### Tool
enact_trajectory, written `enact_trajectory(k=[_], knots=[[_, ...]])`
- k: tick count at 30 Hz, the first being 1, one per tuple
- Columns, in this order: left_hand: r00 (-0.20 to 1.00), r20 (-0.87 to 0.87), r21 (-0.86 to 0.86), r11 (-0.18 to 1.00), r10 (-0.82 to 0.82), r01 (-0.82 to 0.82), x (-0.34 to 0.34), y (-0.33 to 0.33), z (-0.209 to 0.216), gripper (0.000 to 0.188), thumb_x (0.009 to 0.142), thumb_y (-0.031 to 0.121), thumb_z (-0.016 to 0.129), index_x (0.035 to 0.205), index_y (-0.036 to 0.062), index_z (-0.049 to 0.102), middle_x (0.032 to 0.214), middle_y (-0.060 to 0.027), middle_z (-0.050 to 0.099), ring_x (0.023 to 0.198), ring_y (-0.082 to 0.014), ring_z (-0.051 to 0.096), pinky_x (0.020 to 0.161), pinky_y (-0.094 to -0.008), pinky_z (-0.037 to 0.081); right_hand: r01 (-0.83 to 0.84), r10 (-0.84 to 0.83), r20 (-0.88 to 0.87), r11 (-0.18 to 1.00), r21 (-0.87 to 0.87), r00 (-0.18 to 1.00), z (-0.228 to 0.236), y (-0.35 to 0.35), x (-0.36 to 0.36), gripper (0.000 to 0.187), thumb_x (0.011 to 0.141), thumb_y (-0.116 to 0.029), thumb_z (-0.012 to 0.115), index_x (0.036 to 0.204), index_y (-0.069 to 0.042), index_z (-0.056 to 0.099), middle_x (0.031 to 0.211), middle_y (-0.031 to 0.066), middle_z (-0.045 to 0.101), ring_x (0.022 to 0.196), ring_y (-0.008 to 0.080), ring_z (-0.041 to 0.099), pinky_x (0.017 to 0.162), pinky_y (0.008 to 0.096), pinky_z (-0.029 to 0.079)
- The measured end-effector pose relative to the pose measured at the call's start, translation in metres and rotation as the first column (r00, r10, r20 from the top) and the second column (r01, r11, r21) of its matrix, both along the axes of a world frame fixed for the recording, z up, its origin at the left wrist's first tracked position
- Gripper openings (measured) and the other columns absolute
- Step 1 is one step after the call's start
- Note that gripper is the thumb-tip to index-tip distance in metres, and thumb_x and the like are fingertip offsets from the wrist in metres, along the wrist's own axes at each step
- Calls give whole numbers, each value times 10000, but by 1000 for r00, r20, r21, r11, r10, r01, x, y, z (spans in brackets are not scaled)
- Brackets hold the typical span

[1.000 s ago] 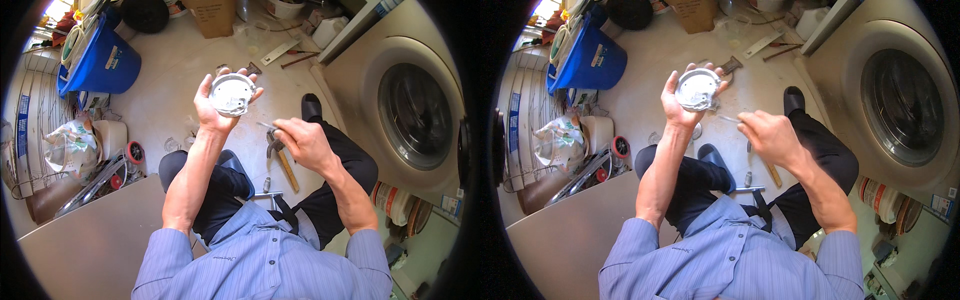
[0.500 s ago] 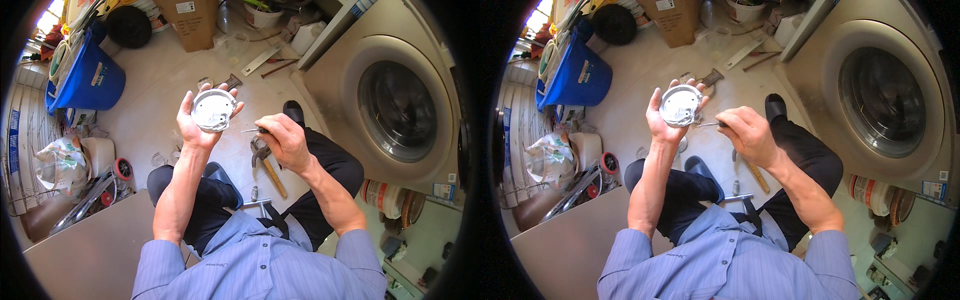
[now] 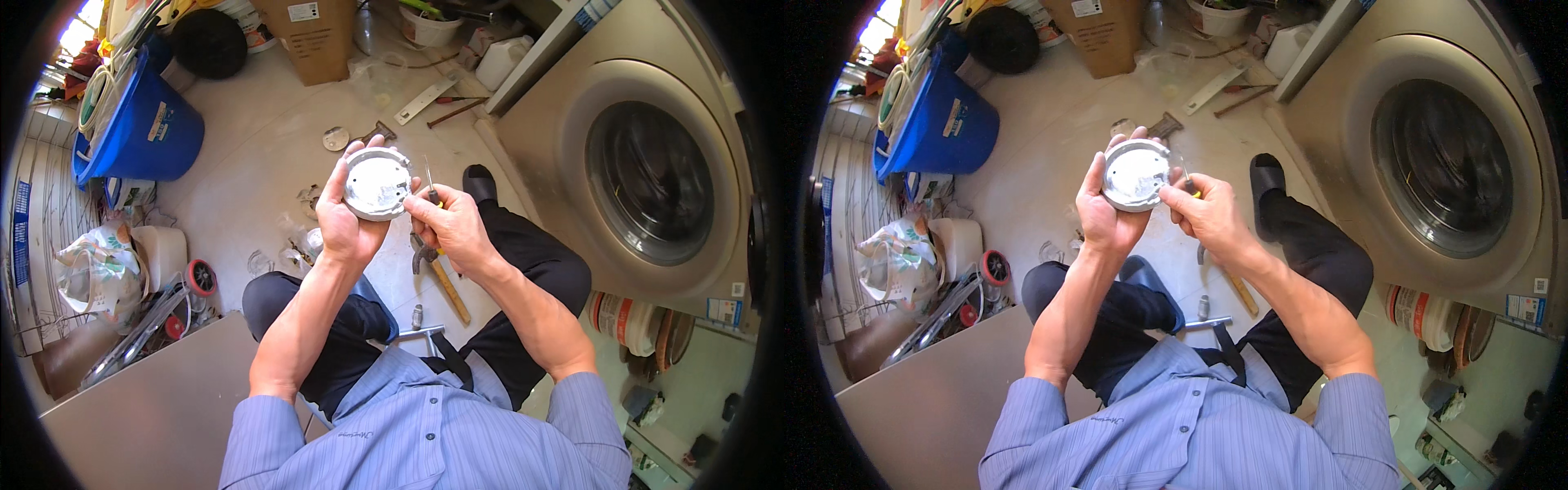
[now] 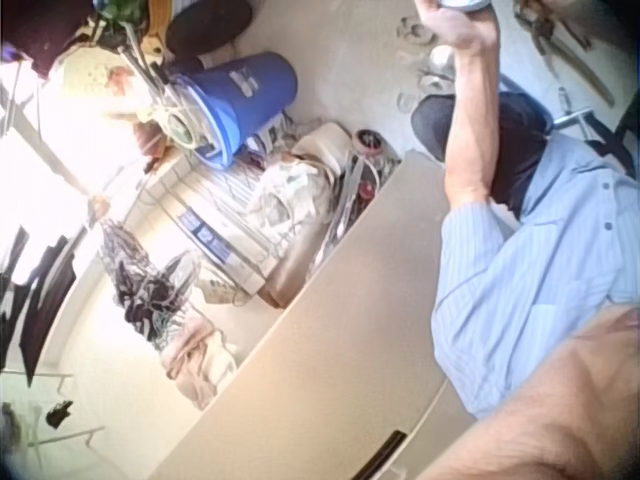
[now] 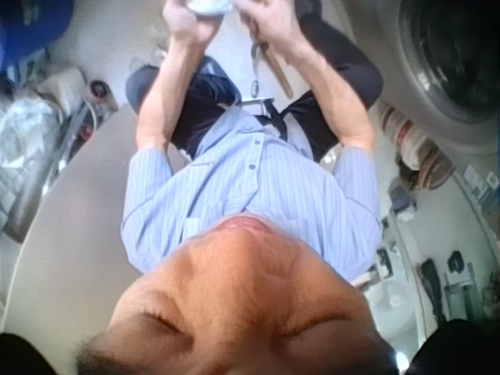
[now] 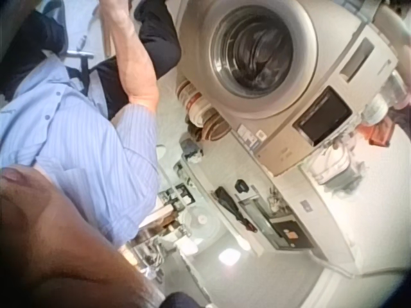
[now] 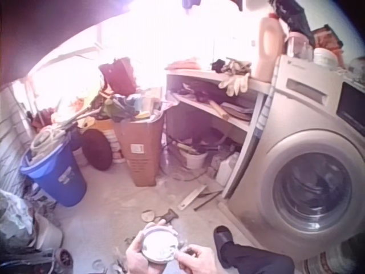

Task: The person sits on a small stool and uses a hammer, a flathead screwdriver, and pliers to disassemble a circular metal housing, striking the metal with the hammer and prying internal components loose.

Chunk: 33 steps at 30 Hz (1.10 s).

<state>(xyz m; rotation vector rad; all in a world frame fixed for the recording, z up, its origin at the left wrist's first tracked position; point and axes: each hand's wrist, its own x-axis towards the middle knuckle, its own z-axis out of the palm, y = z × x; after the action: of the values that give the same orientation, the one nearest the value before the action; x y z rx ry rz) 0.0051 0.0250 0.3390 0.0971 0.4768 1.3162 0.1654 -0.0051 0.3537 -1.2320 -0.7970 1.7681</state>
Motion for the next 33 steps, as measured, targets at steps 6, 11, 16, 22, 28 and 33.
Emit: enact_trajectory(k=[6, 11, 16, 22, 28, 33], knots=[[980, -182, 109, 989, -81, 102, -4, -3, -9, 463, 972, 39, 597, 1396, 95, 418, 1342, -144, 592, 1244, -282, 602, 1033, -478, 533, 198, -227, 110, 955, 221, 968, 11, 20, 30, 125, 932, -141, 707, 887, -33, 662, 686, -2, 619, 546, 47, 521, 499, 205, 391], [940, -265, 93, 965, -215, 246, -4, -3, -9, 571, 890, 0, 713, 1394, 32, 446, 1273, -109, 644, 1171, -224, 652, 1041, -393, 531, 118, -170, 187, 959, 259, 968, 16, 15, 34, 152, 943, -156, 692, 890, -15, 671, 690, -5, 617, 548, 40, 523, 494, 205, 379], [929, -253, 63, 953, -272, 296, -2, -8, -18, 504, 886, 30, 745, 1339, 17, 525, 1235, -93, 676, 1133, -201, 674, 1036, -356, 533, 126, -163, 160, 968, 217, 974, 10, 16, 38, 154, 934, -158, 703, 928, -5, 682, 677, -10, 605, 527, 40, 505, 483, 205, 368], [898, -296, -33, 943, -324, 330, 0, -11, -22, 416, 897, 40, 743, 1284, 32, 591, 1191, -84, 702, 1064, -193, 704, 966, -374, 586, 20, -64, 228, 981, 193, 972, 10, 13, 45, 151, 908, -122, 734, 979, 3, 686, 709, -20, 596, 580, 42, 522, 530, 213, 405], [890, -276, -60, 931, -363, 361, -2, -9, -25, 371, 891, 54, 764, 1242, 34, 647, 1163, -82, 718, 1042, -194, 711, 940, -376, 597, -39, -44, 307, 966, 257, 951, 9, 11, 52, 181, 905, -113, 741, 1033, 4, 691, 758, -20, 615, 655, 54, 548, 598, 226, 450], [865, -454, 76, 958, -213, 276, 2, -14, -30, 354, 880, 49, 774, 1219, 35, 672, 1121, -60, 729, 988, -154, 699, 908, -347, 582, -124, -264, 574, 827, 548, 775, 8, 7, 41, 313, 844, -174, 822, 1051, 12, 678, 854, 80, 663, 726, 151, 625, 672, 297, 524]])
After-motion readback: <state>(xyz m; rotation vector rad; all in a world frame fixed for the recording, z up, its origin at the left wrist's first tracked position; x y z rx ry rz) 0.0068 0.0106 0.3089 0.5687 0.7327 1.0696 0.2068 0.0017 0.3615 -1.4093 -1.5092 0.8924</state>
